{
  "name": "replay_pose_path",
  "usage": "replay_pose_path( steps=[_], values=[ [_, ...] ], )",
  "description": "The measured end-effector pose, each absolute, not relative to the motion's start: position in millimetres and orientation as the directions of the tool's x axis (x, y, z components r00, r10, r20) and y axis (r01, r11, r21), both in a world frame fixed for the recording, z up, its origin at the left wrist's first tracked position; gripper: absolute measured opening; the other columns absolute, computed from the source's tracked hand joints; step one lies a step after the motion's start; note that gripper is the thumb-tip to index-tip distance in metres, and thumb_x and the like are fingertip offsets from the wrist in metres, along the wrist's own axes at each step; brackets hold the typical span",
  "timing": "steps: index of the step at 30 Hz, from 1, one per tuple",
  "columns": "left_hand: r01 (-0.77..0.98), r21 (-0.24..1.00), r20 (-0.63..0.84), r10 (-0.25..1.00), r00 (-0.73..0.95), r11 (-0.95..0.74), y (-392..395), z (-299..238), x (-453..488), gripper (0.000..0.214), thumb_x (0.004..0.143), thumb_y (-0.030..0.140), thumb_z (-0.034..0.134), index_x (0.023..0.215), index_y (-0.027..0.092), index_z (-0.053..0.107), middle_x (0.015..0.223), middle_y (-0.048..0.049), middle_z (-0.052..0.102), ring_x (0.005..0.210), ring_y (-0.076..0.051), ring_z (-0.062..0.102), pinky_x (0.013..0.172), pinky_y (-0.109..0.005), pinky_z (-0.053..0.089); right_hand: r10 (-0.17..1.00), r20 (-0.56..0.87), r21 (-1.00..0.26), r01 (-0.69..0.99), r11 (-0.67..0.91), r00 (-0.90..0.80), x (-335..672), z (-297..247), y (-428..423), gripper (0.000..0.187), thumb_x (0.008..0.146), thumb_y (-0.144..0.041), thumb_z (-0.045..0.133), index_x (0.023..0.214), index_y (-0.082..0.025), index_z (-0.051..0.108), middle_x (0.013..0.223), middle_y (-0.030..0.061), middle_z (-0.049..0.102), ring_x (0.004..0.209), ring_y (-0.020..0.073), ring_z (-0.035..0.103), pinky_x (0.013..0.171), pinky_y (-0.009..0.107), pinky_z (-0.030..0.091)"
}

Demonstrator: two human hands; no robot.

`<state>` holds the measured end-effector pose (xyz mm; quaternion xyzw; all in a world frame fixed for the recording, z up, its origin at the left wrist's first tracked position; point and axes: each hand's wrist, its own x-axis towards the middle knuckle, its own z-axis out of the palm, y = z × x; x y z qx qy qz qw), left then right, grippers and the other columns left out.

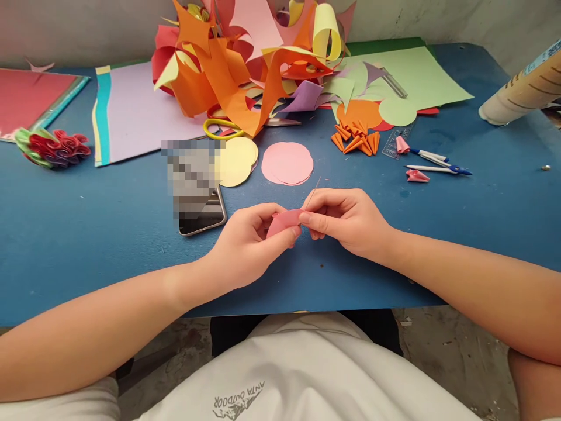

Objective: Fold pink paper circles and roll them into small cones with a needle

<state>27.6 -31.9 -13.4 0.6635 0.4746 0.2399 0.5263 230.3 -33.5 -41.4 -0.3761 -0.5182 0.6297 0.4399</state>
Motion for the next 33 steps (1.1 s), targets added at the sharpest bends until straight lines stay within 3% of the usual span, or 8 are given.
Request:
replay_pose_path(
  steps=[5,11,18,23,33],
  values=[
    [0.243,0.955,-0.268,0.844,0.464,0.170,-28.2,-13.5,25.9,0.010,0.081,0.028,0.077,0.080,0.018,0.076,0.072,-0.0030,0.075,0.067,-0.016,0.068,0.064,-0.027,0.055,0.933,0.050,-0.977,-0.210,-0.028,-0.356,231.3,-44.4,-33.4,0.017,0.079,-0.030,0.089,0.080,-0.017,0.077,0.074,0.0012,0.069,0.060,0.0103,0.061,0.056,0.026,0.053],
    [0.226,0.948,-0.308,0.832,0.462,0.225,-27.5,-13.3,27.1,0.010,0.083,0.026,0.077,0.079,0.017,0.075,0.071,-0.0016,0.075,0.066,-0.013,0.068,0.065,-0.024,0.055,0.931,0.041,-0.974,-0.222,-0.043,-0.362,229.0,-42.5,-34.0,0.025,0.075,-0.035,0.092,0.077,-0.017,0.076,0.073,0.0013,0.070,0.059,0.0097,0.060,0.054,0.025,0.052],
    [0.294,0.953,-0.193,0.896,0.401,0.073,-31.2,-16.3,28.9,0.019,0.076,0.025,0.083,0.087,0.018,0.070,0.073,0.0002,0.072,0.065,-0.013,0.063,0.056,-0.022,0.049,0.947,-0.023,-0.982,-0.172,-0.082,-0.322,229.8,-41.6,-34.5,0.033,0.073,-0.042,0.093,0.079,-0.016,0.073,0.070,0.0002,0.068,0.056,0.0095,0.058,0.054,0.025,0.052],
    [0.321,0.947,-0.156,0.900,0.406,0.019,-32.4,-17.6,28.3,0.014,0.080,0.027,0.079,0.082,0.016,0.070,0.069,0.0001,0.068,0.062,-0.011,0.055,0.052,-0.022,0.041,0.951,-0.029,-0.988,-0.136,-0.074,-0.309,229.1,-41.1,-34.3,0.033,0.076,-0.045,0.090,0.081,-0.016,0.074,0.071,0.0003,0.069,0.055,0.0089,0.057,0.053,0.024,0.052],
    [0.219,0.928,-0.370,0.812,0.451,0.302,-26.7,-10.9,28.2,0.016,0.074,0.020,0.086,0.084,0.016,0.074,0.073,0.0028,0.072,0.069,-0.010,0.066,0.064,-0.018,0.052,0.946,0.020,-0.985,-0.168,-0.037,-0.324,229.9,-44.5,-35.9,0.025,0.078,-0.035,0.090,0.082,-0.015,0.076,0.072,0.0006,0.069,0.058,0.0085,0.060,0.053,0.022,0.052]
  ],
)
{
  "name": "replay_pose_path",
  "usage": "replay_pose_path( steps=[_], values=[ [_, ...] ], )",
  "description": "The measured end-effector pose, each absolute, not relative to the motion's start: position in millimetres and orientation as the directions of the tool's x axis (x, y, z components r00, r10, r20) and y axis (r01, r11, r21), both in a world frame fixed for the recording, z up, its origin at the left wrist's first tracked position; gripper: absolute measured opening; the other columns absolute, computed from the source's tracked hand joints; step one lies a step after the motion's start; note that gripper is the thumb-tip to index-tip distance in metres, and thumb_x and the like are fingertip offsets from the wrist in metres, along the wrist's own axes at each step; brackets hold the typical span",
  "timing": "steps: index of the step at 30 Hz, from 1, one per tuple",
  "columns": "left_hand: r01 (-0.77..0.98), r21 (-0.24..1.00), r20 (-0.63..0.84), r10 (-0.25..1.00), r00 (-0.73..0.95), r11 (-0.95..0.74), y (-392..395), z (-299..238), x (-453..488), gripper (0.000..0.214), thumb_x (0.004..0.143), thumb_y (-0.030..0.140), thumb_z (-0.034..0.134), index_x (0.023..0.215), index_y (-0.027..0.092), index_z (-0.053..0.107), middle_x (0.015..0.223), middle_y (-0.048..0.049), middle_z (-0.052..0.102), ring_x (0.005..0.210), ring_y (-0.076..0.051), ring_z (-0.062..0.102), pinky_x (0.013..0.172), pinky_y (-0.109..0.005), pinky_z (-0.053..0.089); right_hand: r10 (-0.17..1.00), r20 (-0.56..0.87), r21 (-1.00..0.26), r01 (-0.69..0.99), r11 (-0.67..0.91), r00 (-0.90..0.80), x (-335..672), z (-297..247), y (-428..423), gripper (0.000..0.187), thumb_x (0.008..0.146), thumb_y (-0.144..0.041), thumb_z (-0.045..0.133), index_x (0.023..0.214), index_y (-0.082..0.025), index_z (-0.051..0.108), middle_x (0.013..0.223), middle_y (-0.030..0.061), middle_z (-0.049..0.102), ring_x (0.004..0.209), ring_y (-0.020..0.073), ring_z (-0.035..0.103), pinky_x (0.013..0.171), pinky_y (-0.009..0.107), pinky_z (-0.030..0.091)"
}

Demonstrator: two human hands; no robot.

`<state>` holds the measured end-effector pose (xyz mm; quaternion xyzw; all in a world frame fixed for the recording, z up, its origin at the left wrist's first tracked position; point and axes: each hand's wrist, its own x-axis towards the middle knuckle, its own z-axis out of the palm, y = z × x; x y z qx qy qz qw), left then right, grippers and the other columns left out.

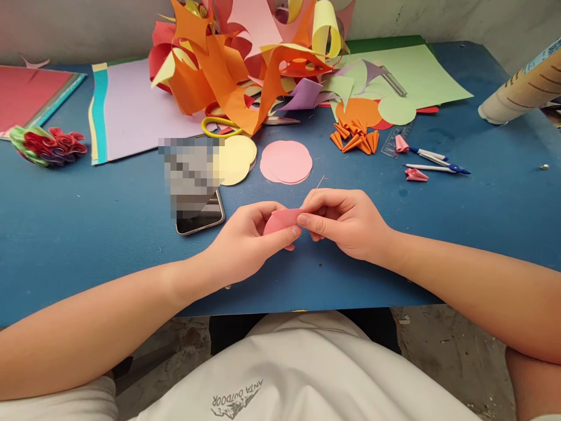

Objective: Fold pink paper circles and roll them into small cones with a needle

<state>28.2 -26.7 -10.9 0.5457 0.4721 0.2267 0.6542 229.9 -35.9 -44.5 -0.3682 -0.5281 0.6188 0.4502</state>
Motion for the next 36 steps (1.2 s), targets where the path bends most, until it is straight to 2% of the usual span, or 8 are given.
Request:
replay_pose_path(
  steps=[10,15,19,24,28,36],
  values=[
    [0.212,0.934,-0.354,0.811,0.466,0.287,-27.7,-12.0,28.9,0.018,0.073,0.020,0.085,0.080,0.017,0.068,0.071,0.0044,0.066,0.068,-0.010,0.065,0.063,-0.019,0.051,0.947,0.079,-0.985,-0.171,0.025,-0.313,228.8,-45.1,-37.7,0.024,0.079,-0.032,0.090,0.080,-0.014,0.074,0.071,-0.0002,0.067,0.057,0.0076,0.059,0.053,0.021,0.051],
    [0.267,0.949,-0.276,0.845,0.458,0.165,-28.3,-13.3,27.7,0.014,0.083,0.029,0.076,0.085,0.017,0.069,0.072,0.0022,0.067,0.069,-0.012,0.062,0.065,-0.022,0.050,0.951,0.050,-0.989,-0.149,0.004,-0.305,228.6,-45.6,-37.2,0.025,0.080,-0.034,0.089,0.081,-0.014,0.074,0.069,-0.0004,0.068,0.056,0.0073,0.059,0.051,0.020,0.051],
    [0.340,0.931,-0.289,0.837,0.465,0.132,-27.0,-12.5,25.8,0.019,0.088,0.035,0.071,0.084,0.017,0.071,0.074,-0.0001,0.069,0.071,-0.013,0.061,0.064,-0.024,0.047,0.945,0.053,-0.989,-0.145,0.006,-0.324,228.4,-44.5,-37.3,0.023,0.081,-0.033,0.088,0.080,-0.015,0.075,0.070,0.0004,0.070,0.056,0.0078,0.060,0.051,0.020,0.051],
    [0.347,0.924,-0.321,0.817,0.478,0.160,-27.2,-11.8,26.1,0.018,0.086,0.034,0.072,0.083,0.016,0.070,0.075,-0.0001,0.069,0.072,-0.013,0.061,0.067,-0.025,0.048,0.932,0.105,-0.985,-0.169,0.048,-0.347,228.9,-44.1,-37.6,0.021,0.082,-0.031,0.088,0.076,-0.015,0.074,0.071,0.0006,0.069,0.057,0.0076,0.059,0.051,0.021,0.051],
    [0.258,0.942,-0.321,0.799,0.509,0.214,-29.6,-12.7,26.9,0.016,0.086,0.032,0.073,0.084,0.017,0.069,0.080,0.0001,0.070,0.077,-0.015,0.065,0.074,-0.027,0.053,0.918,0.156,-0.979,-0.184,0.093,-0.365,229.3,-45.5,-37.6,0.017,0.085,-0.026,0.085,0.077,-0.015,0.074,0.074,0.0012,0.069,0.060,0.0074,0.062,0.054,0.020,0.053],
    [0.312,0.929,-0.340,0.790,0.510,0.199,-29.1,-11.2,23.9,0.009,0.081,0.024,0.077,0.081,0.018,0.070,0.077,0.0017,0.071,0.074,-0.013,0.062,0.067,-0.023,0.047,0.920,0.171,-0.979,-0.166,0.119,-0.352,229.3,-46.4,-37.3,0.021,0.081,-0.029,0.088,0.074,-0.016,0.073,0.072,0.0007,0.067,0.058,0.0082,0.060,0.052,0.022,0.052]
  ],
)
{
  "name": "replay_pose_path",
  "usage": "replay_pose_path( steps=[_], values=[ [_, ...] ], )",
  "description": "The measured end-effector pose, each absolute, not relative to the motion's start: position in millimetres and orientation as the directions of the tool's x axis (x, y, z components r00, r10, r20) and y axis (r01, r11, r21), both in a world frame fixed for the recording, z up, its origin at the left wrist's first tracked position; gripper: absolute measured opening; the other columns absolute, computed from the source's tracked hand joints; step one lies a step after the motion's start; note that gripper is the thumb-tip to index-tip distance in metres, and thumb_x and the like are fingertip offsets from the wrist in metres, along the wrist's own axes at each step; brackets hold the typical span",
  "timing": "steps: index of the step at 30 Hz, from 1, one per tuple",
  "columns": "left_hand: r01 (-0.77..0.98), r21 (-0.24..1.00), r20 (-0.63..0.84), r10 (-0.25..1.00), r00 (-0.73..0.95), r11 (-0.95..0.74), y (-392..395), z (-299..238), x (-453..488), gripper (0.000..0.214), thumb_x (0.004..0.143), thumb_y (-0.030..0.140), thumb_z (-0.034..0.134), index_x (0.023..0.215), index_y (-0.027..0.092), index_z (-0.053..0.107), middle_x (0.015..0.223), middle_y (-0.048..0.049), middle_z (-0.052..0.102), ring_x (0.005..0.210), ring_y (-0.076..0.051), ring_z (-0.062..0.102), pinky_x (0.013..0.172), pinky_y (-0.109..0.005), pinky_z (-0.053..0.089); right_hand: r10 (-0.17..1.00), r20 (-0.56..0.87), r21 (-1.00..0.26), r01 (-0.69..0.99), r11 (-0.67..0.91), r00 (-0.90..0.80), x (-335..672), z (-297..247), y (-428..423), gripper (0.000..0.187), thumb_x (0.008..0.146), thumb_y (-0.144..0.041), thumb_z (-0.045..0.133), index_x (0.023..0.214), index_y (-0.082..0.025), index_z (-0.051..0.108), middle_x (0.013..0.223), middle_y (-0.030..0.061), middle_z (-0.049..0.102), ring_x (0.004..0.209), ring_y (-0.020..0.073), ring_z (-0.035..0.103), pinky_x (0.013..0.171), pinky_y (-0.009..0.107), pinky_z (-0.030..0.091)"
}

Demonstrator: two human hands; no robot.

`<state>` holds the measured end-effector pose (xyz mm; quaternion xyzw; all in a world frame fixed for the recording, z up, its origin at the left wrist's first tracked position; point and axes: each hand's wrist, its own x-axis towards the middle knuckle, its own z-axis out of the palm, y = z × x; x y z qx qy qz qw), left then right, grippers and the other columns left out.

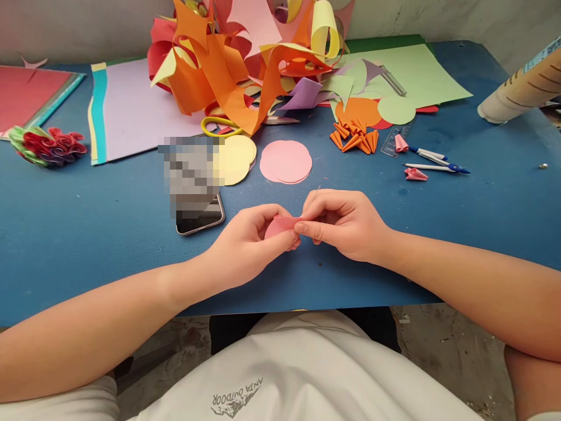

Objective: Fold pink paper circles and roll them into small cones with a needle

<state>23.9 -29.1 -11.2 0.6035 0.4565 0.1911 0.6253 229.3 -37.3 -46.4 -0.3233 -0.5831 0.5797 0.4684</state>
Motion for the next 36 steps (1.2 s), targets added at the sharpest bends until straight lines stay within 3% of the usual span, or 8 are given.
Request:
replay_pose_path(
  steps=[7,12,21,30,36],
  values=[
    [0.341,0.936,-0.253,0.842,0.476,0.088,-33.1,-12.3,27.3,0.014,0.081,0.028,0.078,0.081,0.017,0.069,0.072,0.0009,0.064,0.065,-0.011,0.051,0.056,-0.022,0.038,0.930,0.125,-0.977,-0.205,0.056,-0.346,229.0,-44.1,-37.5,0.026,0.076,-0.032,0.092,0.072,-0.016,0.072,0.072,0.0015,0.070,0.058,0.0088,0.059,0.053,0.023,0.052],
    [0.395,0.919,-0.190,0.888,0.419,0.010,-36.4,-11.9,28.4,0.017,0.085,0.033,0.073,0.080,0.017,0.070,0.066,0.0024,0.055,0.061,-0.010,0.043,0.053,-0.022,0.035,0.937,0.114,-0.980,-0.191,0.052,-0.330,229.5,-44.6,-37.0,0.021,0.078,-0.030,0.090,0.073,-0.016,0.076,0.070,0.0006,0.068,0.056,0.0084,0.059,0.051,0.023,0.049],
    [0.401,0.916,-0.168,0.885,0.434,-0.023,-35.1,-11.1,26.6,0.010,0.085,0.026,0.070,0.079,0.018,0.071,0.060,0.0060,0.045,0.056,-0.008,0.035,0.050,-0.021,0.029,0.928,0.170,-0.983,-0.125,0.135,-0.331,231.2,-48.1,-37.2,0.004,0.082,-0.018,0.083,0.080,-0.016,0.079,0.075,0.0023,0.070,0.063,0.0104,0.061,0.055,0.024,0.049],
    [0.355,0.933,-0.115,0.891,0.439,-0.054,-37.3,-11.3,30.4,0.016,0.083,0.025,0.072,0.074,0.017,0.063,0.065,0.0041,0.055,0.057,-0.007,0.041,0.051,-0.020,0.035,0.910,0.192,-0.979,-0.139,0.150,-0.367,233.4,-44.4,-41.1,0.006,0.088,-0.018,0.077,0.084,-0.016,0.080,0.073,0.0012,0.068,0.058,0.0105,0.065,0.052,0.023,0.053],
    [0.388,0.918,-0.103,0.891,0.443,-0.086,-37.2,-10.9,28.3,0.015,0.086,0.027,0.069,0.074,0.018,0.071,0.061,0.0032,0.058,0.055,-0.008,0.039,0.048,-0.021,0.032,0.905,0.201,-0.979,-0.098,0.177,-0.374,232.7,-44.3,-41.9,0.008,0.089,-0.018,0.075,0.082,-0.016,0.079,0.070,0.0011,0.067,0.058,0.0108,0.063,0.051,0.023,0.052]
  ],
)
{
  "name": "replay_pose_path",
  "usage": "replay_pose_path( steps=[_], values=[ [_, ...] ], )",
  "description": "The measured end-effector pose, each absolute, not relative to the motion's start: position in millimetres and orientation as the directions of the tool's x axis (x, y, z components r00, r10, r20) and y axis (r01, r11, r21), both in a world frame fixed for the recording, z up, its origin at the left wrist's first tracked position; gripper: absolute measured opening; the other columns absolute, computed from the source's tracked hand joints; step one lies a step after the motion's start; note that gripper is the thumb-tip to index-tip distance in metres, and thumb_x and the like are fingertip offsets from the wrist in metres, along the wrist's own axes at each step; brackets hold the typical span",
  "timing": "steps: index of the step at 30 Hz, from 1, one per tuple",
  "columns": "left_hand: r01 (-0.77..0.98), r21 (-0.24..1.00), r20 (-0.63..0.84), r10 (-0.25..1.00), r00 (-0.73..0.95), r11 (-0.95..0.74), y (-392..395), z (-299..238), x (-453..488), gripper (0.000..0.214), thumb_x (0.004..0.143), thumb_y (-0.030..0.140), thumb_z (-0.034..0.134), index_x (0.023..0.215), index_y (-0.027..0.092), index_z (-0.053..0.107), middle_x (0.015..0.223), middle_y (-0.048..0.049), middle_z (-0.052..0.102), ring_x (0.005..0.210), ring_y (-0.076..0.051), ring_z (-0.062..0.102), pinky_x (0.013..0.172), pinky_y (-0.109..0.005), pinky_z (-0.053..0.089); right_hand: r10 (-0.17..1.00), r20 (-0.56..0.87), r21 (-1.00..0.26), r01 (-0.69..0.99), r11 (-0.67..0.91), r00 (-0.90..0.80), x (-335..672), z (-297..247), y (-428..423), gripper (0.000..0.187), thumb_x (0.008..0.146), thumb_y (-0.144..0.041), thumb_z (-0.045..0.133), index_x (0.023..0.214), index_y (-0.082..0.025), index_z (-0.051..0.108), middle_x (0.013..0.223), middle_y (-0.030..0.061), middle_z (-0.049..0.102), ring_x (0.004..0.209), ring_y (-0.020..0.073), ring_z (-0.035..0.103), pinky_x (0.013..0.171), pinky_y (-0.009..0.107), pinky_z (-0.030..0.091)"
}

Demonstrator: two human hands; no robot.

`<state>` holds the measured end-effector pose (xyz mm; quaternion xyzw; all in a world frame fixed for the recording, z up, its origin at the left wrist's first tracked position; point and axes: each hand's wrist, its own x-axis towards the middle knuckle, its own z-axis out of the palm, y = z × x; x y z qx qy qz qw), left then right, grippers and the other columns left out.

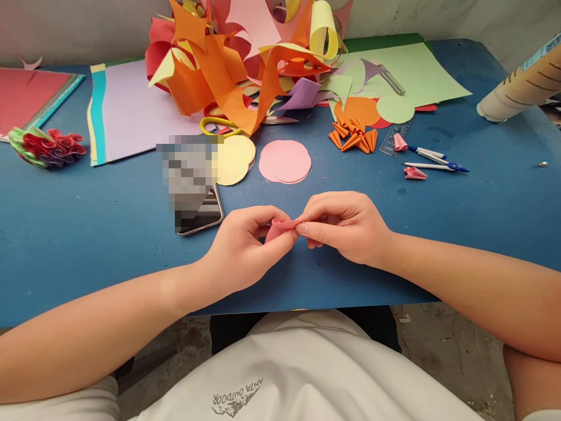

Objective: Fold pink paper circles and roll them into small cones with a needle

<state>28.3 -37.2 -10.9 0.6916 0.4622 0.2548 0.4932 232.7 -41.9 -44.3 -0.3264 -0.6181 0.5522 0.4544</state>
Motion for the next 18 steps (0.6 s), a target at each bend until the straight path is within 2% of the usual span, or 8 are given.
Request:
replay_pose_path(
  steps=[3,10,14,18],
  values=[
    [0.387,0.918,-0.102,0.893,0.439,-0.085,-36.7,-11.9,26.8,0.013,0.085,0.026,0.070,0.075,0.019,0.074,0.063,0.0029,0.061,0.057,-0.009,0.041,0.050,-0.021,0.034,0.903,0.213,-0.977,-0.083,0.196,-0.372,232.5,-44.3,-42.1,0.008,0.089,-0.019,0.075,0.083,-0.015,0.079,0.069,0.0014,0.067,0.058,0.0110,0.062,0.050,0.024,0.050],
    [0.390,0.916,-0.098,0.893,0.438,-0.091,-36.7,-10.3,25.0,0.011,0.085,0.025,0.070,0.077,0.020,0.077,0.062,0.0032,0.056,0.058,-0.010,0.040,0.052,-0.022,0.034,0.905,0.256,-0.965,-0.028,0.263,-0.340,232.8,-44.2,-42.7,0.008,0.089,-0.020,0.076,0.082,-0.016,0.078,0.070,0.0023,0.069,0.060,0.0110,0.061,0.052,0.024,0.049],
    [0.422,0.904,-0.127,0.898,0.420,-0.070,-36.8,-7.2,26.3,0.015,0.085,0.031,0.071,0.075,0.020,0.074,0.057,0.0040,0.047,0.056,-0.010,0.035,0.050,-0.024,0.031,0.905,0.268,-0.959,-0.004,0.283,-0.330,233.6,-44.9,-42.6,0.005,0.086,-0.020,0.077,0.082,-0.018,0.077,0.072,0.0019,0.070,0.063,0.0120,0.063,0.056,0.025,0.052],
    [0.410,0.910,-0.143,0.888,0.437,-0.055,-37.3,-7.2,27.8,0.018,0.085,0.032,0.071,0.072,0.019,0.071,0.058,0.0044,0.046,0.055,-0.010,0.034,0.050,-0.024,0.030,0.913,0.242,-0.967,0.001,0.257,-0.329,233.2,-45.9,-42.8,0.005,0.085,-0.020,0.076,0.081,-0.018,0.075,0.075,0.0020,0.071,0.065,0.0123,0.062,0.058,0.026,0.052]
  ],
)
